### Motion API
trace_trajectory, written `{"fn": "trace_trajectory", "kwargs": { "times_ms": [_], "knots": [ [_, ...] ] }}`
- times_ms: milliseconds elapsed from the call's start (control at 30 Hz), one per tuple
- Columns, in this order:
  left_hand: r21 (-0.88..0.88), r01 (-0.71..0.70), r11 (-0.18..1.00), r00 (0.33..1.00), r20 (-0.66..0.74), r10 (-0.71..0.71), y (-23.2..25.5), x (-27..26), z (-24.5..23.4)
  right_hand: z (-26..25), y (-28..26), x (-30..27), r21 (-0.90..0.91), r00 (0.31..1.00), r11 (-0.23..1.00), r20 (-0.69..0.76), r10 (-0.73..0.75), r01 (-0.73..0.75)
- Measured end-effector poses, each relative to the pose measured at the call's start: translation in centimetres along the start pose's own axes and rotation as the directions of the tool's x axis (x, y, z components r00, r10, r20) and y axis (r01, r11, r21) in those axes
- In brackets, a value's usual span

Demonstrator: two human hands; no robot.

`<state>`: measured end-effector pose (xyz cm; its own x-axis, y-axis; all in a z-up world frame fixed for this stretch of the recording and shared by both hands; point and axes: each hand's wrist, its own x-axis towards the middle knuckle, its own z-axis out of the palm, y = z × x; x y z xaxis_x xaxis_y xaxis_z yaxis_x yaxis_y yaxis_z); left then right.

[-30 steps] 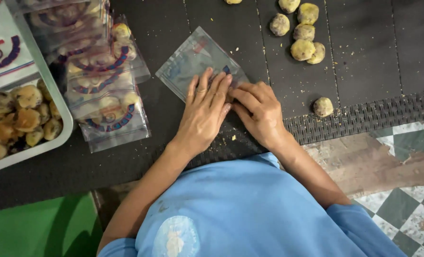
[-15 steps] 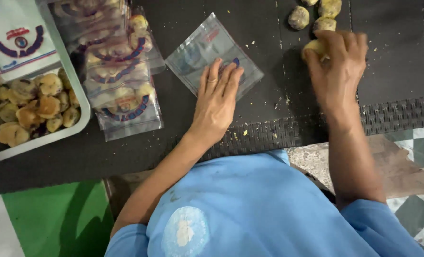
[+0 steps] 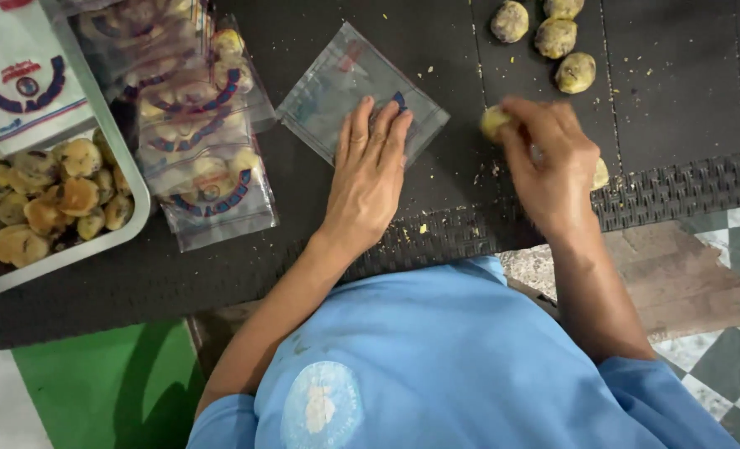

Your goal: Packing small round pastries into clear plastic bags from a large pile on a production table.

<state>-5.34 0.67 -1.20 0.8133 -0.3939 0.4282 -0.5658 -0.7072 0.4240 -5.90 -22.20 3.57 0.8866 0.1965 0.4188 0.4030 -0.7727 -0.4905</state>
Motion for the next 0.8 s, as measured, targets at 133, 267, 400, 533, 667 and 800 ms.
{"fn": "trace_trajectory", "kwargs": {
  "times_ms": [133,267,400,533,667,800],
  "knots": [
    [-0.040,0.031,0.999,1.000,-0.002,-0.031,0.3,0.3,-0.5,1.8,-2.2,0.3,0.441,0.934,0.825,0.114,0.338,-0.352],
    [-0.090,0.038,0.995,0.999,0.029,-0.036,0.4,0.4,-0.8,5.1,-4.8,1.4,0.637,0.910,0.675,0.108,0.400,-0.372],
    [0.004,0.000,1.000,1.000,-0.011,0.000,0.0,0.5,-1.1,2.9,-4.3,2.1,0.415,0.963,0.870,0.094,0.252,-0.268],
    [0.217,0.037,0.975,0.999,-0.001,-0.038,0.5,0.4,-1.2,0.2,7.6,-0.4,-0.314,0.980,0.949,-0.172,-0.097,0.039],
    [0.260,0.090,0.961,0.996,-0.001,-0.092,0.9,0.6,-0.8,-1.6,7.6,0.8,-0.368,1.000,0.930,-0.006,0.012,-0.013],
    [0.376,0.111,0.920,0.993,-0.013,-0.115,1.1,1.1,-1.9,-1.4,3.1,1.3,-0.192,0.993,0.977,0.060,0.106,-0.093]
  ]
}}
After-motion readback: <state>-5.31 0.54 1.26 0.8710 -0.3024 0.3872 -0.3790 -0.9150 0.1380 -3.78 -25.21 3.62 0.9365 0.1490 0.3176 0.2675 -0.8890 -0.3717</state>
